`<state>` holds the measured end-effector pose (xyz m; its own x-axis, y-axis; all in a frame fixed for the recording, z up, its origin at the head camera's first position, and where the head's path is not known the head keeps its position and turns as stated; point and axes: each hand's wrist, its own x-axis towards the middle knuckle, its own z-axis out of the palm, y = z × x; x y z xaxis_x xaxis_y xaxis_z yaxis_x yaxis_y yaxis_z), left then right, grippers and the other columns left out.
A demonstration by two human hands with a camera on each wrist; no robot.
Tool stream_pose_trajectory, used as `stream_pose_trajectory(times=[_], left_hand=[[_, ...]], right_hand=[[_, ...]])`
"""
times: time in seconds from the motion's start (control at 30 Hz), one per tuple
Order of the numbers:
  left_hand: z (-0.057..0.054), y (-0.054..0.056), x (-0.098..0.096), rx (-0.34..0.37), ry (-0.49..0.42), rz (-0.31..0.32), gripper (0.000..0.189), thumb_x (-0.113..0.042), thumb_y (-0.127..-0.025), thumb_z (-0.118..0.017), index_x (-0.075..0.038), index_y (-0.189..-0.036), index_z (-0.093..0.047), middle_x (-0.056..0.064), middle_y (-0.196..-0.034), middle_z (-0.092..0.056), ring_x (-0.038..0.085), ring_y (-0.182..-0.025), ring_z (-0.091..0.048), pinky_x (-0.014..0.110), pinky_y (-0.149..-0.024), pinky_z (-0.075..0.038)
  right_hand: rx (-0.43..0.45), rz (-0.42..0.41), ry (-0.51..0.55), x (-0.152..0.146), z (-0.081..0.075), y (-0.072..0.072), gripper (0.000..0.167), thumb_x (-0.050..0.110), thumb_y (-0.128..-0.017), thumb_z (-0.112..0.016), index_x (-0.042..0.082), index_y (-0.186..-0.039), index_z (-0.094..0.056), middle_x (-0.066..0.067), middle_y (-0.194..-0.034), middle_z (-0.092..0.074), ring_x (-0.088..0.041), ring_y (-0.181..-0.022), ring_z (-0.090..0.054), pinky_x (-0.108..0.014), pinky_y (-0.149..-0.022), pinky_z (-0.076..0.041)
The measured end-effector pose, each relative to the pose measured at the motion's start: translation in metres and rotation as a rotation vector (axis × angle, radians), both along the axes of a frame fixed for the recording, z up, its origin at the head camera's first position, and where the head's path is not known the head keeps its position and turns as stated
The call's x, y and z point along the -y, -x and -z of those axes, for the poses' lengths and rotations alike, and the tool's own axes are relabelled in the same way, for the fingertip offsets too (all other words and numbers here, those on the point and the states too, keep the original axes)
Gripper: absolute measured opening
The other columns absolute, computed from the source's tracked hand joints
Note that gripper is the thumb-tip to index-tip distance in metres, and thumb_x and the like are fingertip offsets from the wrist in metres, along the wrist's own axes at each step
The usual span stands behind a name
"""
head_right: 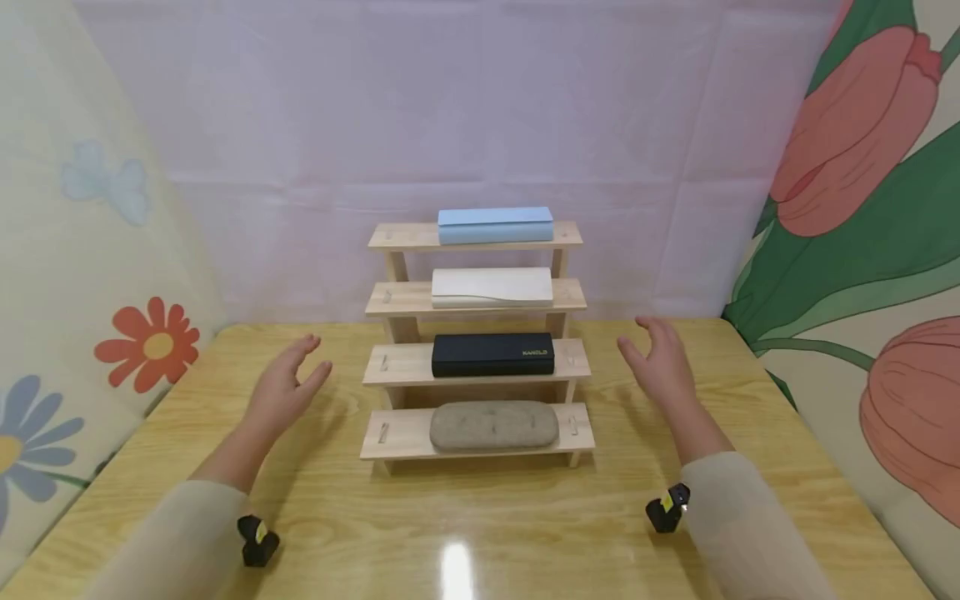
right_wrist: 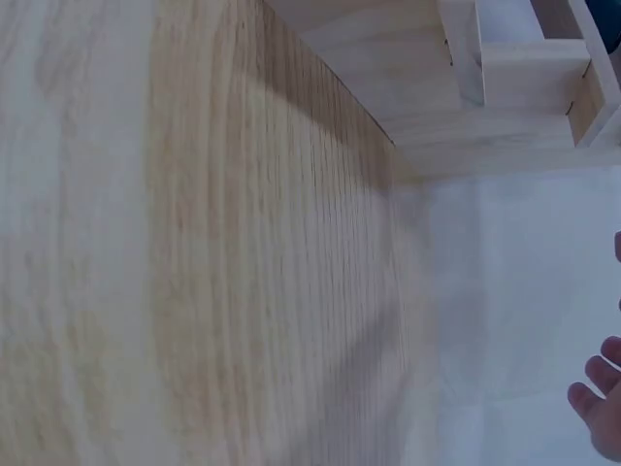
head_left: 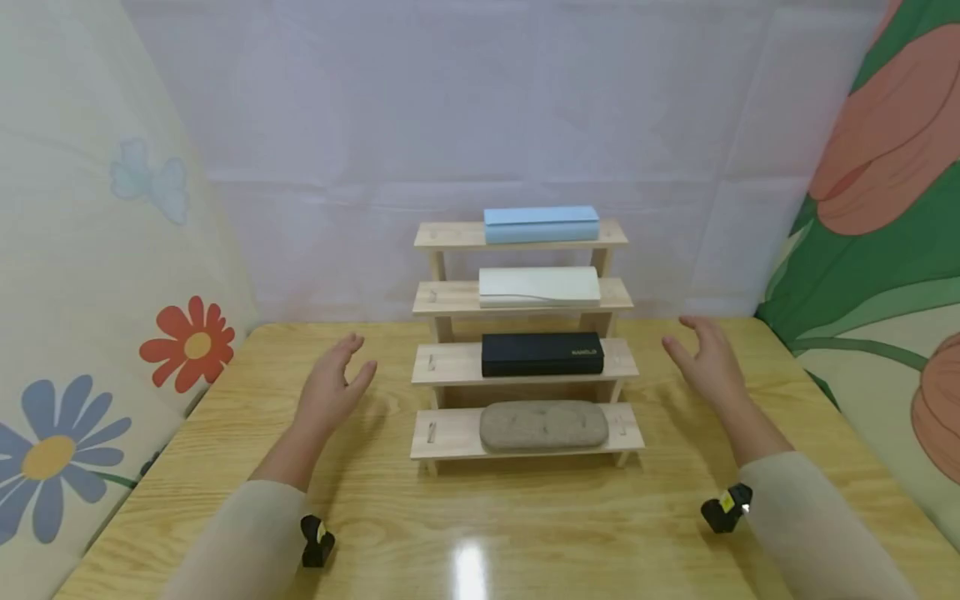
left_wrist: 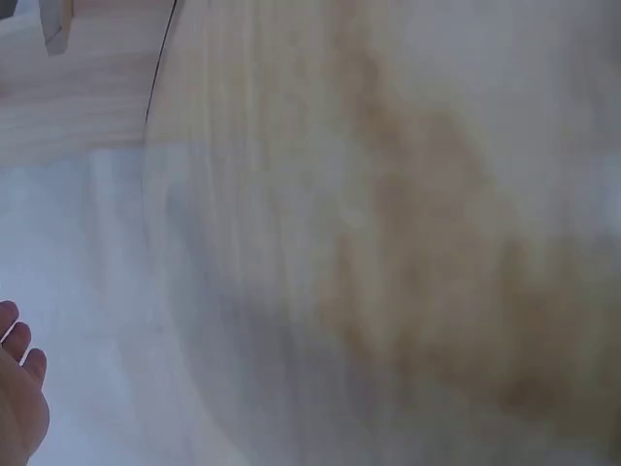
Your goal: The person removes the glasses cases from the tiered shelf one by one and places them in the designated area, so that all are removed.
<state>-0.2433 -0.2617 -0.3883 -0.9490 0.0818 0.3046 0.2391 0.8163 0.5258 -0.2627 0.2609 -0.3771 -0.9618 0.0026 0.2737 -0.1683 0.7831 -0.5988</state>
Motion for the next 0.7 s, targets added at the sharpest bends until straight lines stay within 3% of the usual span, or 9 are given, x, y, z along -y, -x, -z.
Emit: stream_pose_trajectory(times=[0.27, 0.53, 0.7], left_hand=[[0.004, -0.019, -0.008, 0.083, -0.184, -0.01, 0.061, -0.035, -0.103, -0.049, 0.0, -0.15, -0.033, 0.024, -0.154, -0.035, 0.049, -0.135, -0.038, 0.061, -0.106, -0.041], [0.006, -0.034, -0.022, 0.126, -0.366, 0.045, 0.057, -0.03, -0.101, -0.056, 0.0, -0.146, -0.04, 0.023, -0.151, -0.041, 0.045, -0.137, -0.039, 0.058, -0.111, -0.036], [0.011, -0.039, -0.03, 0.113, -0.39, 0.085, 0.053, -0.027, -0.1, -0.058, 0.001, -0.143, -0.045, 0.023, -0.145, -0.049, 0.039, -0.133, -0.046, 0.053, -0.111, -0.038]], right_hand=[[0.014, -0.036, 0.105, 0.007, 0.0, -0.018, 0.063, 0.037, -0.102, -0.05, -0.006, -0.146, -0.035, -0.034, -0.148, -0.034, -0.051, -0.135, -0.031, -0.066, -0.109, -0.03], [0.011, -0.085, 0.231, 0.017, 0.003, -0.037, 0.06, 0.033, -0.101, -0.053, -0.007, -0.144, -0.037, -0.031, -0.148, -0.035, -0.048, -0.136, -0.032, -0.062, -0.112, -0.031], [0.003, -0.115, 0.274, 0.025, 0.005, -0.048, 0.056, 0.028, -0.101, -0.055, -0.007, -0.142, -0.04, -0.03, -0.148, -0.036, -0.047, -0.136, -0.033, -0.061, -0.113, -0.031]])
